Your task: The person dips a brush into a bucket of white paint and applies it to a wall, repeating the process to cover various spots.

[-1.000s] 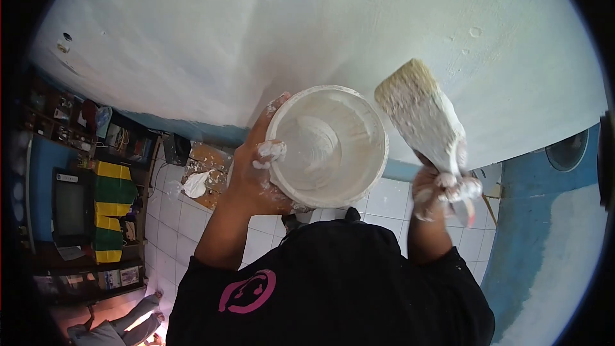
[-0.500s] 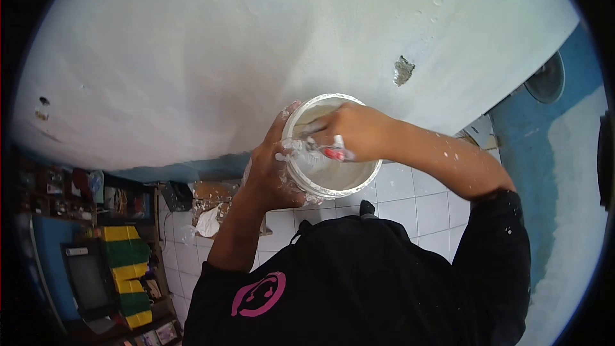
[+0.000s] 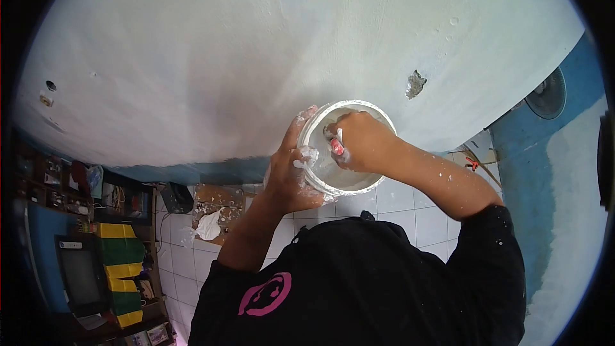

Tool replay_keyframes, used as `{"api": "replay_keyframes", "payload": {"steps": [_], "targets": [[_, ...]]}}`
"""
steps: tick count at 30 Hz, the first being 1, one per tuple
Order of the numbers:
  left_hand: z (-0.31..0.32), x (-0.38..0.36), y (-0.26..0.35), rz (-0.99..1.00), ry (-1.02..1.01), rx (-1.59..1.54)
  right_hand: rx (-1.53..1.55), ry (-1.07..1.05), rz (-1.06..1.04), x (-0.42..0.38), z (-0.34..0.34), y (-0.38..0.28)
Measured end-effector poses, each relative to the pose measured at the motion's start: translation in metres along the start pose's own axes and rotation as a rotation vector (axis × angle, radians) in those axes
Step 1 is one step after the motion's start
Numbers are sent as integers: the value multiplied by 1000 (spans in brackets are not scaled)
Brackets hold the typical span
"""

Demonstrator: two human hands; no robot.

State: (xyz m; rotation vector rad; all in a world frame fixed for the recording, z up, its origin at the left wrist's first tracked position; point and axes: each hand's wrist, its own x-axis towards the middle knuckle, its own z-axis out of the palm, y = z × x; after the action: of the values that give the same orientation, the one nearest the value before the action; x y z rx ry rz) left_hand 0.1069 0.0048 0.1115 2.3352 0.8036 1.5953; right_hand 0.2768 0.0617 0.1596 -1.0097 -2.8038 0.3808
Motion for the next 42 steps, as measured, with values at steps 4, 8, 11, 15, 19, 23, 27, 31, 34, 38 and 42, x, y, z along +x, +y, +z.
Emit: {"api": "replay_keyframes", "payload": {"steps": [4, 8, 11, 15, 19, 23, 27, 31, 34, 38, 42], "targets": [[-4, 0, -3, -15, -31, 84, 110, 55, 100, 3, 13, 4], [-10, -4, -5, -56, -71, 211, 218, 134, 111, 4, 29, -5], [-21, -11, -8, -62, -137, 270, 155, 31, 116, 6, 18, -7], [-34, -23, -14, -56, -219, 353, -15, -50, 188, 24, 17, -20], [-42, -34, -17, -116, -317, 367, -246, -228, 130, 48, 25, -46], [-56, -47, -25, -104, -300, 377, -274, -407, 161, 61, 43, -41], [-68, -65, -31, -136, -194, 223, -250, -331, 177, 57, 63, -63], [-82, -83, -44, 22, -230, 238, -24, -329, 284, 56, 83, -70], [-90, -95, -44, 16, -187, 236, 128, -259, 359, 58, 94, -66], [-97, -105, -45, -32, -215, 278, 261, -138, 376, 61, 125, -66], [-101, -109, -46, -110, -234, 274, 261, -15, 438, 55, 116, -77]]}}
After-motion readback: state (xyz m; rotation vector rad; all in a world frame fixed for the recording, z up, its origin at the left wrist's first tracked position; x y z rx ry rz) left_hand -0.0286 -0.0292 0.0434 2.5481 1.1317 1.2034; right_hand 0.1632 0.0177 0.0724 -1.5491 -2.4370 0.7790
